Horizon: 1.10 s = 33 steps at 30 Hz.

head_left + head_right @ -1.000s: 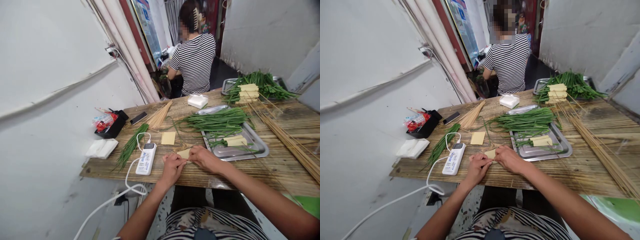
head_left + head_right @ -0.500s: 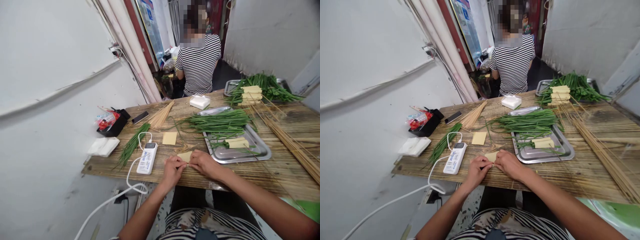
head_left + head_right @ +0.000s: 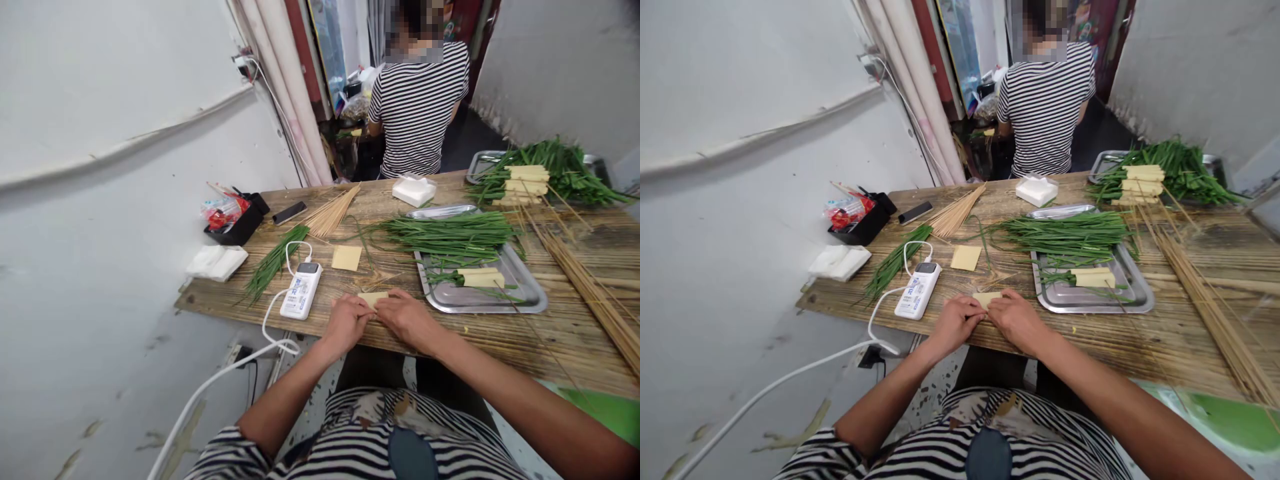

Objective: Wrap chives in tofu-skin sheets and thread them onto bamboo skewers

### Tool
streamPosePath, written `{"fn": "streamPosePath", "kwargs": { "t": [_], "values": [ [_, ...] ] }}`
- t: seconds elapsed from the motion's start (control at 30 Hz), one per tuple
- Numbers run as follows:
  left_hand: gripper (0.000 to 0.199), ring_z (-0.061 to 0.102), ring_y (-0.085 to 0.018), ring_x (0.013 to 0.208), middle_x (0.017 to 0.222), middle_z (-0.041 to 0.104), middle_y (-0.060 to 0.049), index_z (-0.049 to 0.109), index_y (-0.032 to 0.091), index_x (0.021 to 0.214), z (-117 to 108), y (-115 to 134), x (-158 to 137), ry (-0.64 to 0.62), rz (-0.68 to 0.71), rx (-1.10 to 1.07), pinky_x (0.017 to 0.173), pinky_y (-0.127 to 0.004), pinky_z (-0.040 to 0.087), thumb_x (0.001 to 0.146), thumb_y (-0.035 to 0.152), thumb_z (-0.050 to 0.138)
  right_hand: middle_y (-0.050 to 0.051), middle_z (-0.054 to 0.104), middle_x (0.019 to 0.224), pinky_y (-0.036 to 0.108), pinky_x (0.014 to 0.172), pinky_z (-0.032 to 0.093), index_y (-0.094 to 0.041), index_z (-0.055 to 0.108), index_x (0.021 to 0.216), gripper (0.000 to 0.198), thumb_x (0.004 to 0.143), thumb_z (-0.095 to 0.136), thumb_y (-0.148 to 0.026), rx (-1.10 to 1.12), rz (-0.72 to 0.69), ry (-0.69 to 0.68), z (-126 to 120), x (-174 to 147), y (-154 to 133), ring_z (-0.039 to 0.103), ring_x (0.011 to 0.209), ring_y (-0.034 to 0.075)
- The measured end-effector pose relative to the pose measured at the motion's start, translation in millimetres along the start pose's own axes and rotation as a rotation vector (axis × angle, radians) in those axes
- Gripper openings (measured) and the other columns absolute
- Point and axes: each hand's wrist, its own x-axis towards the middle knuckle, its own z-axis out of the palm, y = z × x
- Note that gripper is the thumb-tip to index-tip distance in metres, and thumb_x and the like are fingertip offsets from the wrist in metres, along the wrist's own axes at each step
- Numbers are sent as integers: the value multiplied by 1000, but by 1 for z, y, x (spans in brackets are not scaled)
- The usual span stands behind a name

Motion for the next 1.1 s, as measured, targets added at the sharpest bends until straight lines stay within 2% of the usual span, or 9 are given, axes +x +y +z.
{"fn": "streamPosePath", "kwargs": {
  "t": [0.13, 0.3, 0.37, 0.47, 0.53, 0.6, 0.7, 0.97, 1.1],
  "values": [
    [20, 57, -17, 82, 80, 67, -2, 76, 26, 85, 3, -4, -2, 18, -20, -6, 76, -31, 42, 80, 14, 61, 2, 67, 82, 38, 98, 28, -19, 62, 80, 25, 94, 43, -21, 9, 37, 14, -2, 1, 0, 58, 85, 15],
    [15, 61, -15, 77, 77, 69, -1, 75, 24, 81, 8, -11, -3, 63, -57, -170, 74, -27, 46, 79, 16, 63, 3, 69, 81, 34, 89, 33, -20, 67, 85, 21, 92, 48, -22, 148, 83, 113, -1, -1, 0, 57, 83, 15],
    [12, 62, -16, 76, 79, 70, -1, 74, 23, 85, 9, -10, -4, 106, -50, -142, 75, -29, 46, 80, 18, 64, 4, 69, 80, 35, 89, 34, -19, 69, 84, 20, 91, 49, -21, 187, 92, 153, -2, -2, -1, 56, 81, 15],
    [17, 60, -19, 84, 85, 70, -2, 71, 24, 98, 10, -6, -12, 215, 57, 107, 81, -35, 41, 84, 22, 62, 4, 69, 79, 37, 93, 33, -19, 69, 81, 20, 90, 51, -20, 210, 105, 168, -3, -2, -1, 56, 79, 15],
    [18, 58, -20, 94, 93, 70, -3, 68, 25, 102, 12, -7, -18, 288, 209, 278, 85, -37, 35, 89, 23, 56, 4, 68, 79, 38, 94, 33, -19, 70, 83, 19, 89, 52, -20, 201, 117, 158, -3, -2, 0, 56, 78, 15],
    [19, 56, -20, 102, 102, 69, -3, 66, 24, 103, 15, -11, -23, 320, 366, 361, 88, -38, 32, 92, 22, 50, 4, 68, 79, 39, 96, 33, -20, 70, 84, 18, 89, 52, -20, 191, 121, 158, -2, -1, 1, 57, 78, 14],
    [22, 56, -18, 104, 106, 68, -4, 62, 22, 109, 20, -22, -26, 263, 471, 402, 90, -36, 32, 95, 20, 45, 3, 68, 78, 40, 97, 33, -20, 70, 83, 18, 89, 53, -20, 186, 119, 170, -1, -1, 1, 58, 78, 14],
    [21, 56, -17, 97, 102, 67, -5, 60, 20, 108, 21, -29, -20, 173, 464, 403, 90, -38, 35, 95, 20, 43, 4, 70, 80, 44, 99, 34, -21, 69, 83, 19, 90, 51, -22, 214, 119, 190, 2, -1, 1, 59, 80, 15],
    [21, 55, -16, 92, 94, 67, -5, 62, 20, 101, 19, -26, -16, 143, 426, 345, 85, -35, 39, 96, 22, 42, 6, 71, 90, 42, 94, 39, -21, 68, 94, 19, 91, 50, -22, 212, 88, 261, 1, -2, -2, 59, 88, 17]
  ]
}}
